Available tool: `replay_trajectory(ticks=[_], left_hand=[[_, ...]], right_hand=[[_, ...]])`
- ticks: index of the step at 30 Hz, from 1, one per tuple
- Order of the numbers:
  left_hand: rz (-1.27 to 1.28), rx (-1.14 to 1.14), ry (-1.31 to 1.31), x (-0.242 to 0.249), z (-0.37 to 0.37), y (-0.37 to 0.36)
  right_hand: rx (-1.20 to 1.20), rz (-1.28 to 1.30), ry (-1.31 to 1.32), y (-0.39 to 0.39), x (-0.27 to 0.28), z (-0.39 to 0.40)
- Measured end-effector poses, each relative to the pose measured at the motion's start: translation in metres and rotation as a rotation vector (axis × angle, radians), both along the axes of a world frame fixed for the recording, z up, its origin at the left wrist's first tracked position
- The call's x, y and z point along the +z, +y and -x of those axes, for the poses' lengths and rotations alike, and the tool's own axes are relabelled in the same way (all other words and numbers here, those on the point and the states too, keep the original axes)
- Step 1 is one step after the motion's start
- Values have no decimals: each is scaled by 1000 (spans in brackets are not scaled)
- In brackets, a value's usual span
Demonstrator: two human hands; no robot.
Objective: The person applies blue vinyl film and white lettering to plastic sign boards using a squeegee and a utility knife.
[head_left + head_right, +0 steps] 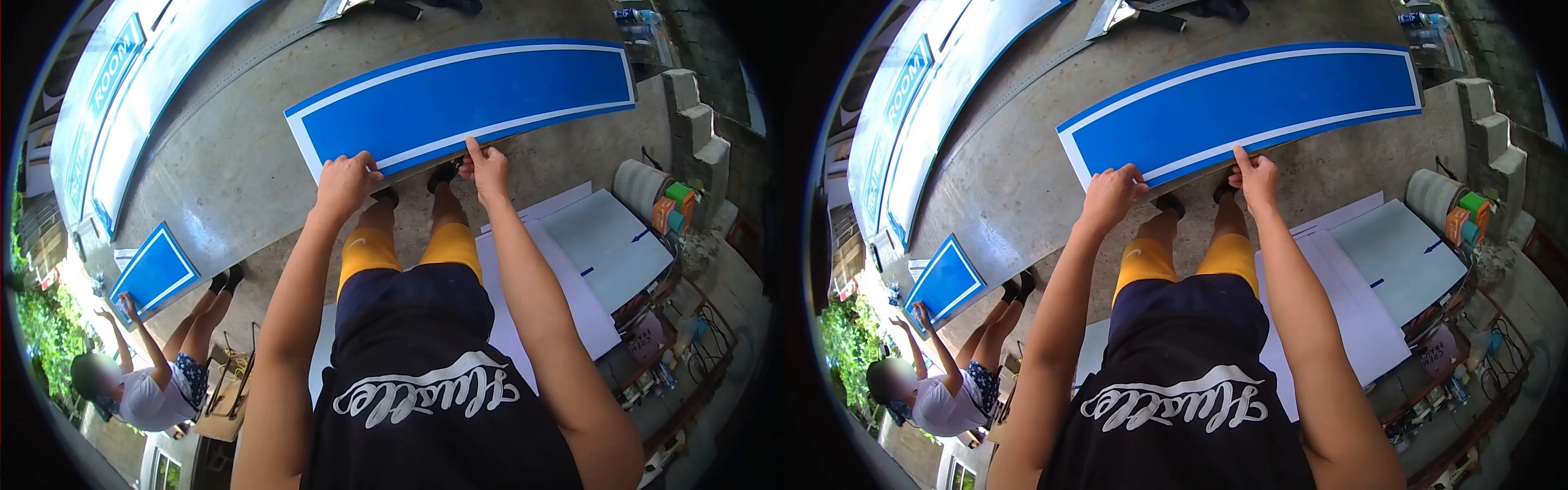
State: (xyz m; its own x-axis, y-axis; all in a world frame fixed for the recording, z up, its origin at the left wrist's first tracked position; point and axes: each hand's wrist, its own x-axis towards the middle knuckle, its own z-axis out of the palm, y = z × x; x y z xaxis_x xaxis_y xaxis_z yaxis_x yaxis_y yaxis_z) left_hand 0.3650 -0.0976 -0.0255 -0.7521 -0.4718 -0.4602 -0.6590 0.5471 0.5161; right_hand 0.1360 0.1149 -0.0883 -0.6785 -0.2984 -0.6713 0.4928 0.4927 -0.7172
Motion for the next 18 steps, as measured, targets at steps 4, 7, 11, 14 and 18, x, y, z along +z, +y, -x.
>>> replay_trajectory(ticks=[4,7,11,14,18], left_hand=[[-106,108,-4,5,-28,-12],[-33,118,1,13,-40,-11],[61,206,38,0,-62,-2],[46,283,43,-9,-67,3],[-1,365,51,-8,-68,5]], right_hand=[[-1,-13,-16,-2,1,1],[7,-29,-12,-2,2,3],[17,-21,3,-5,5,3],[8,-21,4,0,1,2],[29,-26,18,-1,-2,2]])
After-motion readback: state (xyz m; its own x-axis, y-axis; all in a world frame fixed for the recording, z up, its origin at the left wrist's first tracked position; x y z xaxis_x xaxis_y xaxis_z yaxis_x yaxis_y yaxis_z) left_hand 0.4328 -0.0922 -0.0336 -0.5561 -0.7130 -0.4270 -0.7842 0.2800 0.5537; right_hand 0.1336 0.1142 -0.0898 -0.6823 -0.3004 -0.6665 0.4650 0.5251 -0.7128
